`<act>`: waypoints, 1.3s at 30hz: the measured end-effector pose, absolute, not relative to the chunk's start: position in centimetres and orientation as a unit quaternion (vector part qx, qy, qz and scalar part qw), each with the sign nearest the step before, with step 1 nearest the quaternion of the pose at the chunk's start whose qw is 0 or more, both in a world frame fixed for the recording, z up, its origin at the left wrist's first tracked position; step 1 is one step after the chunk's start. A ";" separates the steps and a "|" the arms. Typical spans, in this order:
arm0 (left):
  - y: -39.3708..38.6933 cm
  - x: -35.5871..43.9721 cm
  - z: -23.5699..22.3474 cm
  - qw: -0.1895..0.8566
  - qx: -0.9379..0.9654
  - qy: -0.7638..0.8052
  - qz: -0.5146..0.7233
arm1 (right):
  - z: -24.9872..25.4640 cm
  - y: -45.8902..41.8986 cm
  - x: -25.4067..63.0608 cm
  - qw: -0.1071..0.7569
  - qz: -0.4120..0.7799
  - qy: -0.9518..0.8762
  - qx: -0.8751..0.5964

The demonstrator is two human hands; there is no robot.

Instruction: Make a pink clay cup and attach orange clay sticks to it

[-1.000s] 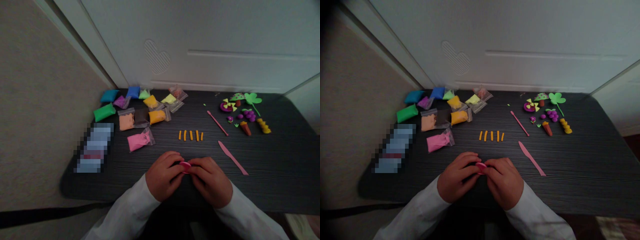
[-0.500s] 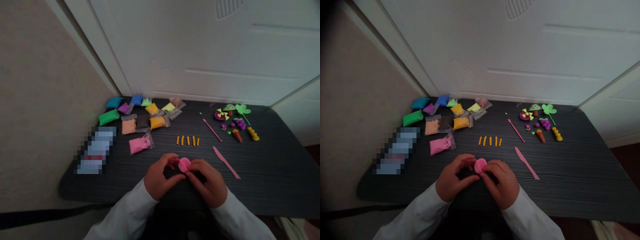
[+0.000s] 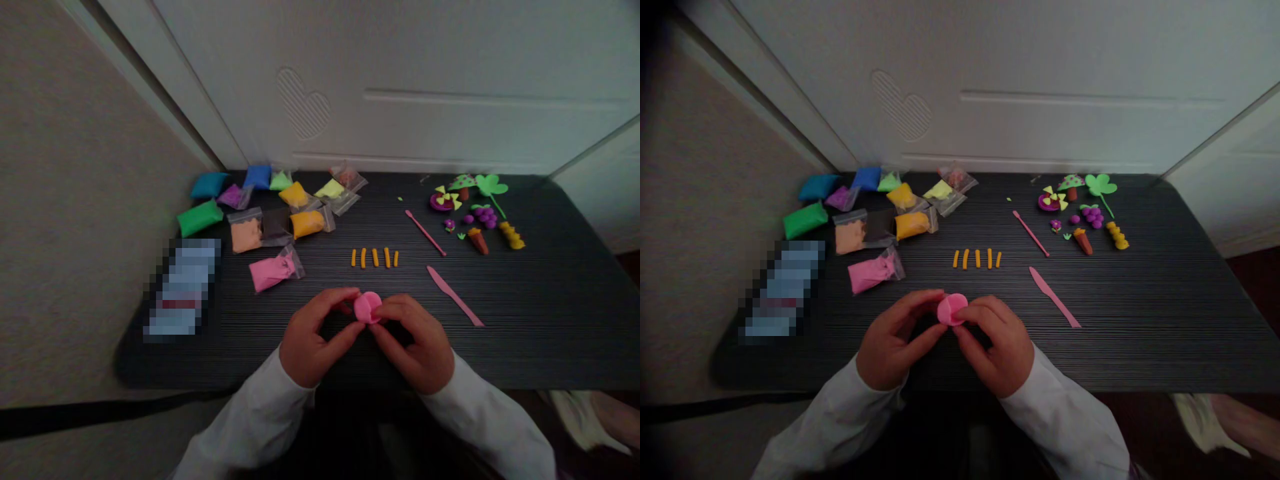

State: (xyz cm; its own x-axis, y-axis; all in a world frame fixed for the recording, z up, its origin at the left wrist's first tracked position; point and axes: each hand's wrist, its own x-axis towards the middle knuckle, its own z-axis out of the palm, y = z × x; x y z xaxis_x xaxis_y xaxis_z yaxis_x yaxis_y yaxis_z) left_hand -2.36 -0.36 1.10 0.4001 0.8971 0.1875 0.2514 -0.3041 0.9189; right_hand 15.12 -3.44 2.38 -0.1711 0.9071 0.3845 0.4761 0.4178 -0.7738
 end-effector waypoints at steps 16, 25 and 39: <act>0.1 -2.3 2.0 0.449 0.732 0.363 0.362 | 2.9 -3.7 15.4 0.431 0.258 -0.733 -0.458; -0.4 -2.6 2.4 0.652 0.576 0.327 0.369 | 3.0 -3.9 15.6 0.438 0.270 -0.728 -0.453; 0.6 -2.2 2.1 0.396 0.722 0.472 0.315 | 1.6 -3.3 15.6 0.336 0.189 -0.763 -0.519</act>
